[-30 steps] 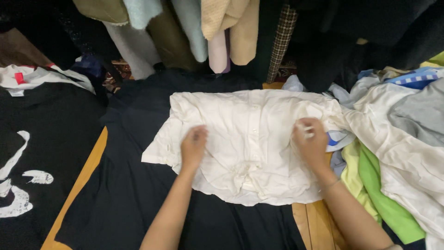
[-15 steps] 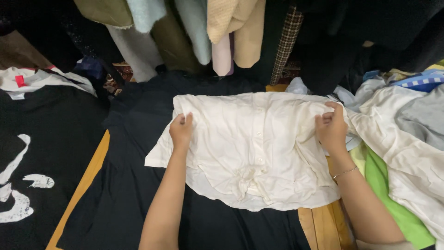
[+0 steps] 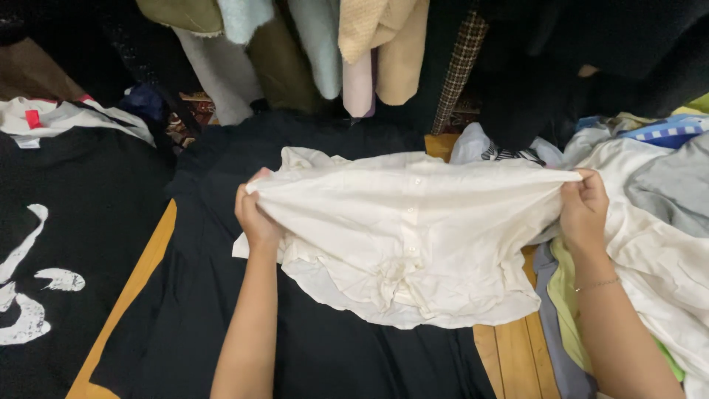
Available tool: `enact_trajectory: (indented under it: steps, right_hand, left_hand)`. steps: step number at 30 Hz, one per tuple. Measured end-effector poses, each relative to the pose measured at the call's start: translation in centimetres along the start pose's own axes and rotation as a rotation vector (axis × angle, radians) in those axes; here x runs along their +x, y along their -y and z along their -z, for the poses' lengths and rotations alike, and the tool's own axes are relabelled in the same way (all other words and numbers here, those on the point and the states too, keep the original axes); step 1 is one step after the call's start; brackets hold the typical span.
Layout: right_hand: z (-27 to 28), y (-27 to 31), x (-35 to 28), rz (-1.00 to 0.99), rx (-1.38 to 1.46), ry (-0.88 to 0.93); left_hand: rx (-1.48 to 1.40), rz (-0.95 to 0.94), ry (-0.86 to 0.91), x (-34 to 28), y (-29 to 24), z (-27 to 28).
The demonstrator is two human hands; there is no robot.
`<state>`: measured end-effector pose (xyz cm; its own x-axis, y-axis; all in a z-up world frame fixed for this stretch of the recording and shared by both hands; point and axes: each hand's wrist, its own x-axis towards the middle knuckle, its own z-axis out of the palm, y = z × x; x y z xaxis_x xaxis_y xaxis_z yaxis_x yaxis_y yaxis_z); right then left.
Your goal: The person buttons a white shirt laid out on a surface, then folds it. They then pick up a grey t-shirt, place it on the folded shirt, and use a blue stapler to attach a tag to the t-shirt.
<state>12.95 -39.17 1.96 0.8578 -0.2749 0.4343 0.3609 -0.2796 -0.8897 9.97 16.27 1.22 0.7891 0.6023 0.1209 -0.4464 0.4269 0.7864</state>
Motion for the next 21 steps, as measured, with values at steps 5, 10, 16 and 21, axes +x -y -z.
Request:
enact_trajectory:
  steps: [5,10,16,21]
  right_hand:
    - [1.8,-1.0,-0.4,-0.085,0.118,0.171]
    - [1.9,2.5,-1.5,-0.318,0.214,0.709]
    - [-1.5,7.1,-4.6,-0.213,-0.287,1.581]
    - [-4.7,11.1,-5.8,-0.658,-0.298,1.446]
  left_hand:
    - [0.087,0.004,0.136,-0.5,-1.2,2.7]
    - [0.419,0.146,0.51,-1.5,-4.3,5.4]
    - [1.176,0.619,0.89,-4.6,-10.3,3.1]
    - [1.517,0.501,0.868,-5.1,-10.8,0.8]
